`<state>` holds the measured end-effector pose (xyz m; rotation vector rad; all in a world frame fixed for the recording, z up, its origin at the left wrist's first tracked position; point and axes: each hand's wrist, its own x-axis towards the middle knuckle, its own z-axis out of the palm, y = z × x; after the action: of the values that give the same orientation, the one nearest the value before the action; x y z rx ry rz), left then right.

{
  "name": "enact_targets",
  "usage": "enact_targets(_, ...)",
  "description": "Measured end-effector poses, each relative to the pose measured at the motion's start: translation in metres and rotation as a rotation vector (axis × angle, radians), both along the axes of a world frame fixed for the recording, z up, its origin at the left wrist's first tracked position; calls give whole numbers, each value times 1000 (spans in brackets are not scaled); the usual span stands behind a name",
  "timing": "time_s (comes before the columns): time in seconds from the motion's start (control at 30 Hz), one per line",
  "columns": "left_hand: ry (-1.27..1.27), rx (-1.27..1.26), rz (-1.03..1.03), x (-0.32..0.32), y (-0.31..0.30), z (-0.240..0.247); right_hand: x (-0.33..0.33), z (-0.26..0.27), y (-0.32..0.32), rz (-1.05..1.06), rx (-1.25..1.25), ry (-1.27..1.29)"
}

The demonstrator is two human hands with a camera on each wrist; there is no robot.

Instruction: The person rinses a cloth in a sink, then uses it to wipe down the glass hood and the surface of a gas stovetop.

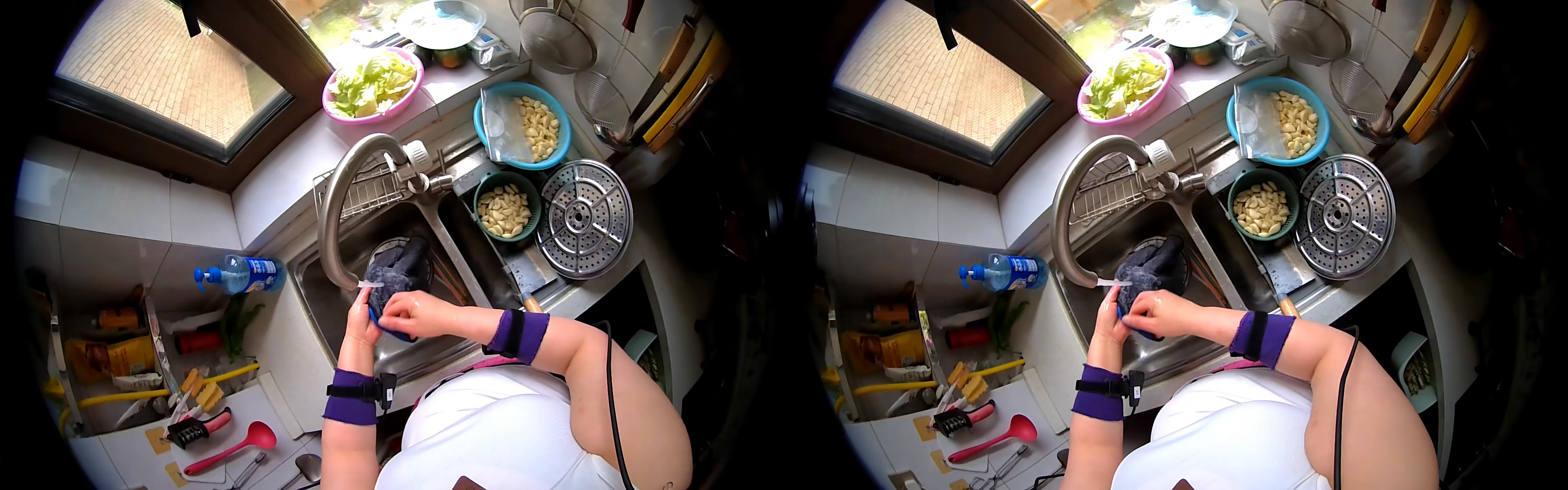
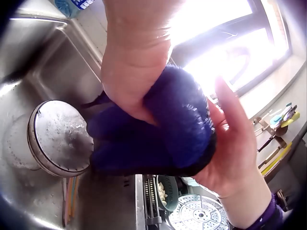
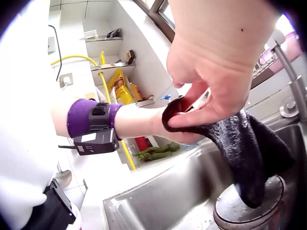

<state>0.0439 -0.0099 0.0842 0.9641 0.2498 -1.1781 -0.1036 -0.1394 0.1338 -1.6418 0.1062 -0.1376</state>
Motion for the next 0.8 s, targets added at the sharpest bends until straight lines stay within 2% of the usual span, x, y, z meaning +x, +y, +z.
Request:
enact_targets(0.03,-39,12,53,-9,-9,16,1,-6,-5,-108,44,88)
enact_targets(0.07,-45,-11,0,-9,-9,28,0,-2,-10,-232,127,239)
enact_targets(0.13,-107,-7,-31,-7,-10,31,6,-26,-14,-489,-20,66)
enact_targets(0.17,-134,-2,-39,-7,-10,33,5,-33,-17,-489,-87,105)
enact_targets(0.27,-207,0,-56,-5,-9,38,9,-33,-20,-326,431,380)
enact_targets(0.43,-254,3,-80,2,-8,48,13,-15,-27,-114,743,732)
enact_targets(0.53,-354,164,-134,12,3,23,18,-44,-25,-110,953,544)
enact_targets(0.57,-401,237,-152,16,8,10,22,-49,-25,-202,993,495)
enact_targets(0.67,-367,565,-215,-3,-6,26,40,-56,-18,-366,847,402)
enact_targets(0.7,-213,464,-220,-3,-2,13,43,-50,-16,-363,784,365)
enact_targets(0.73,-59,222,-256,-5,-5,15,54,-62,-6,-472,313,137)
enact_targets(0.77,-15,207,-177,-9,-12,15,55,-73,4,-476,85,74)
enact_targets(0.8,30,192,-101,-13,-18,15,51,-60,11,-477,-144,12)
